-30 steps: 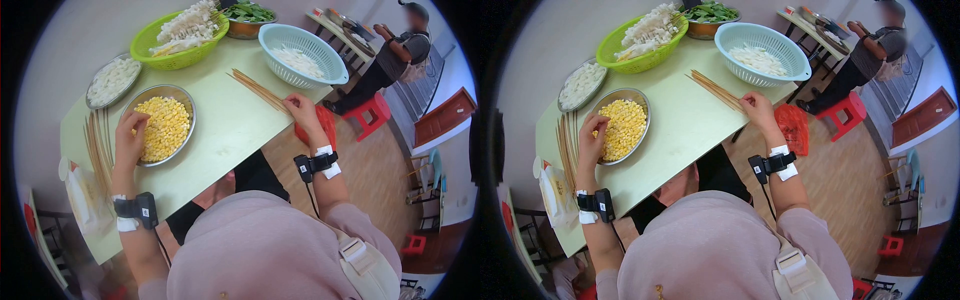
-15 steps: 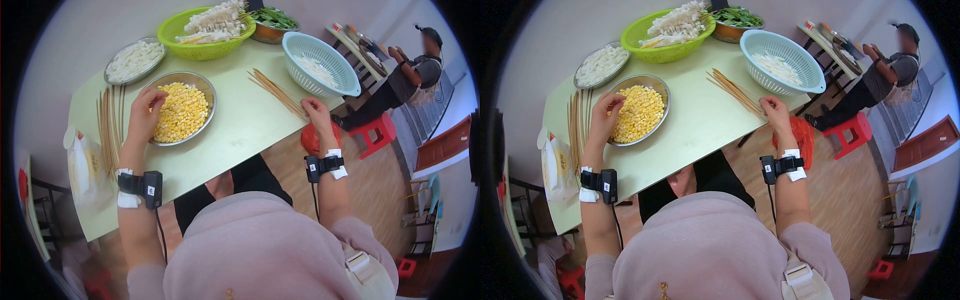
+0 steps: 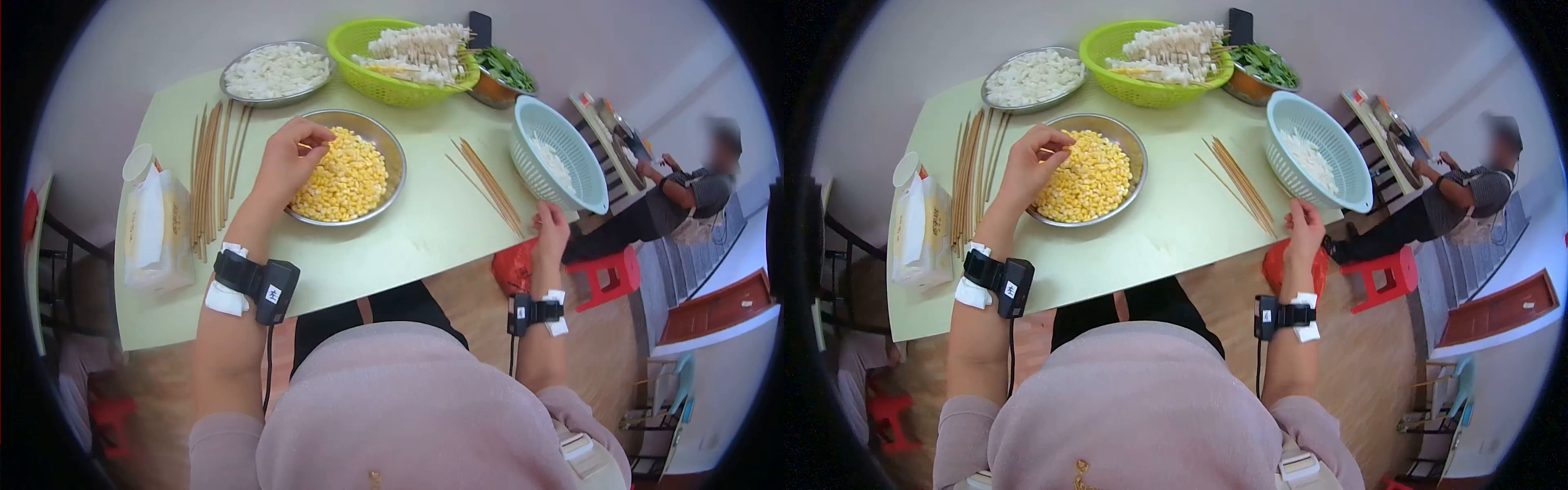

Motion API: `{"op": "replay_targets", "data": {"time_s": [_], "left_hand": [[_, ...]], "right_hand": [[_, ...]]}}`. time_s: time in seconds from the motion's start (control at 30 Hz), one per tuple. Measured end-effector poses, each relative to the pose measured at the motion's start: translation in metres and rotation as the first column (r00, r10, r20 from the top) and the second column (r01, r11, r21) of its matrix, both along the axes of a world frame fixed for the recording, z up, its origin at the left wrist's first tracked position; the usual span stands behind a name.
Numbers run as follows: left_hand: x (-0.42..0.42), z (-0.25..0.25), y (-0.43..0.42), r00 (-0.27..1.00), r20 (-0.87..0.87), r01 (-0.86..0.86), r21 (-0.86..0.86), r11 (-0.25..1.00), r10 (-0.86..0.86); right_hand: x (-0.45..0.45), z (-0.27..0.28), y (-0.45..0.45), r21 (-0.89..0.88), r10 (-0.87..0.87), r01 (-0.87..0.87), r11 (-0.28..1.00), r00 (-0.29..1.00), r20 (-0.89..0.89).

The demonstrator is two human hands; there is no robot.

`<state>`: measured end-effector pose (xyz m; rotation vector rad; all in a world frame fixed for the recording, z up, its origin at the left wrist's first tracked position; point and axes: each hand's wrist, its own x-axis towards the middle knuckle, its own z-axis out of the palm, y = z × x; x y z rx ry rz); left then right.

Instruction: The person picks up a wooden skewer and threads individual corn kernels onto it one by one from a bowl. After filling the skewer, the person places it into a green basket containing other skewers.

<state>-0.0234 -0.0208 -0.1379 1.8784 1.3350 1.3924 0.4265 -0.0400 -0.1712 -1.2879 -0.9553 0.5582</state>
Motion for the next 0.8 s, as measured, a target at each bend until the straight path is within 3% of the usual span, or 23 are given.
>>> {"op": "replay_targets", "data": {"time_s": [0.07, 0.13, 0.2, 0.3, 0.43, 0.5, 0.67, 0.8], "left_hand": [[0.003, -0.002, 0.000, 0.991, 0.137, -0.003, -0.037, 0.999, 0.008], [0.000, -0.002, -0.001, 0.986, 0.163, -0.020, -0.090, 0.996, 0.035], [-0.004, -0.001, 0.000, 0.980, 0.188, -0.040, -0.138, 0.990, 0.066], [-0.009, -0.002, 0.002, 0.936, 0.349, 0.019, -0.175, 0.984, 0.044], [-0.014, 0.003, 0.000, 0.887, 0.450, -0.007, -0.209, 0.978, 0.102], [-0.017, -0.003, 0.003, 0.876, 0.469, -0.022, -0.194, 0.981, 0.112], [-0.017, -0.002, 0.003, 0.819, 0.556, -0.026, -0.213, 0.977, 0.143], [-0.016, 0.000, 0.003, 0.782, 0.595, -0.047, -0.241, 0.969, 0.186]], "right_hand": [[-0.015, 0.019, -0.001, 0.026, -0.002, 0.003, 1.000, 1.000, -0.004], [-0.040, 0.043, -0.003, 0.218, 0.075, -0.056, 0.974, 0.994, -0.077], [-0.066, 0.072, 0.001, 0.250, 0.149, -0.123, 0.961, 0.985, -0.089], [-0.106, 0.105, 0.016, 0.327, 0.426, -0.366, 0.871, 0.895, -0.133], [-0.169, 0.138, 0.040, 0.342, 0.640, -0.580, 0.739, 0.763, -0.089], [-0.203, 0.149, 0.046, 0.369, 0.653, -0.647, 0.667, 0.746, 0.129], [-0.265, 0.148, 0.040, 0.428, 0.711, -0.766, 0.479, 0.625, 0.323], [-0.280, 0.139, 0.046, 0.419, 0.614, -0.771, 0.480, 0.636, 0.467]]}}
